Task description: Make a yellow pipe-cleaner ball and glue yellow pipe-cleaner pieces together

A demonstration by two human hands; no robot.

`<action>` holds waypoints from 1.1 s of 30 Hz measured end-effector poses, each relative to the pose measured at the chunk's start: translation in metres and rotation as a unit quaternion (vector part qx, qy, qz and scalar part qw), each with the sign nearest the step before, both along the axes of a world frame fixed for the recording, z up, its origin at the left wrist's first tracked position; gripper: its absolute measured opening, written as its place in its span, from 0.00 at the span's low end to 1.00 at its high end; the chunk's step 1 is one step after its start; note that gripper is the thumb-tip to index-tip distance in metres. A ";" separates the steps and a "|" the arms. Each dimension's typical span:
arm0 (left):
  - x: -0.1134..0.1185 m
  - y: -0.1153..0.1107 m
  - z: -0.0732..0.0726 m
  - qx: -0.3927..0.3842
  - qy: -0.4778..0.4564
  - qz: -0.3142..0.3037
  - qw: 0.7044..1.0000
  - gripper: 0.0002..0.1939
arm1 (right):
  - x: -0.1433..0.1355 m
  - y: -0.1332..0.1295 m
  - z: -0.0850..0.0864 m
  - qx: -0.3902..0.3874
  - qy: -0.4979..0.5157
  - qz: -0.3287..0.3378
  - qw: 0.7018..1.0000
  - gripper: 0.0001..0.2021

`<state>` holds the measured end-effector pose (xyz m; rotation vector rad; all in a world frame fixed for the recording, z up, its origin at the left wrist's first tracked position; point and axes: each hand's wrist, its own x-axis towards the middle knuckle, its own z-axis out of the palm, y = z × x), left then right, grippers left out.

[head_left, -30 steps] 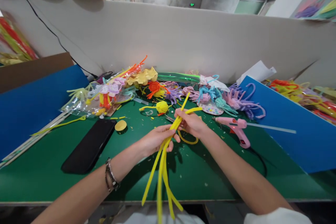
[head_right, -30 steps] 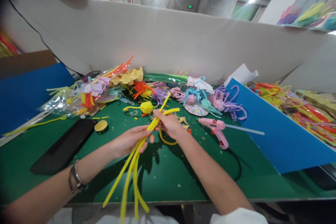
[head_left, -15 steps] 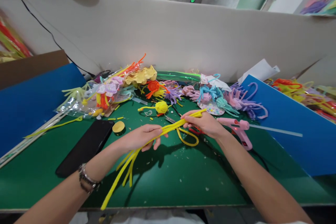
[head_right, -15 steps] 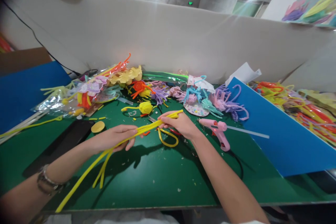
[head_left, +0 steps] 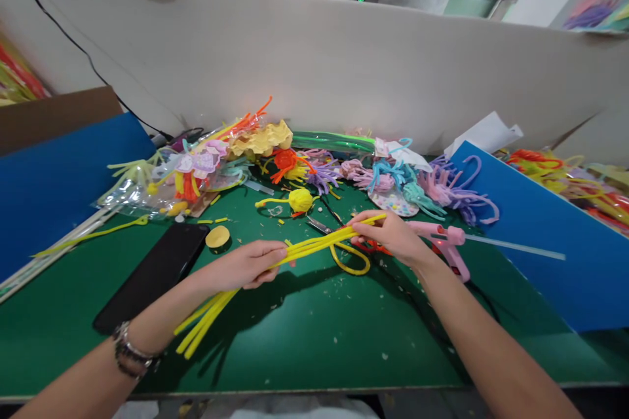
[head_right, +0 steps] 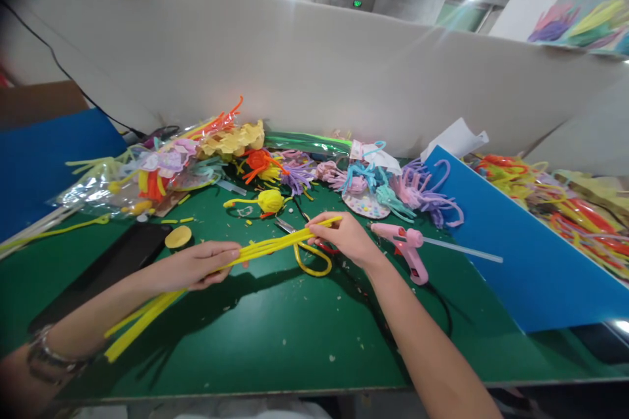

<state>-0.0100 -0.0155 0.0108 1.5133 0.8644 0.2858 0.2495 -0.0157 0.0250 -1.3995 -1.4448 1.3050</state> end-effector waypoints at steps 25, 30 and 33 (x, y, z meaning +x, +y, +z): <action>0.015 -0.005 -0.010 -0.135 -0.027 -0.015 0.990 0.22 | -0.023 -0.007 -0.005 0.006 0.010 -0.029 1.000 0.10; 0.021 -0.008 -0.008 -0.166 -0.044 0.027 0.985 0.21 | -0.029 -0.010 -0.002 0.029 -0.031 -0.037 0.998 0.09; 0.029 -0.009 -0.009 -0.232 -0.116 0.030 0.965 0.20 | -0.033 -0.011 0.000 0.051 -0.051 -0.058 0.996 0.09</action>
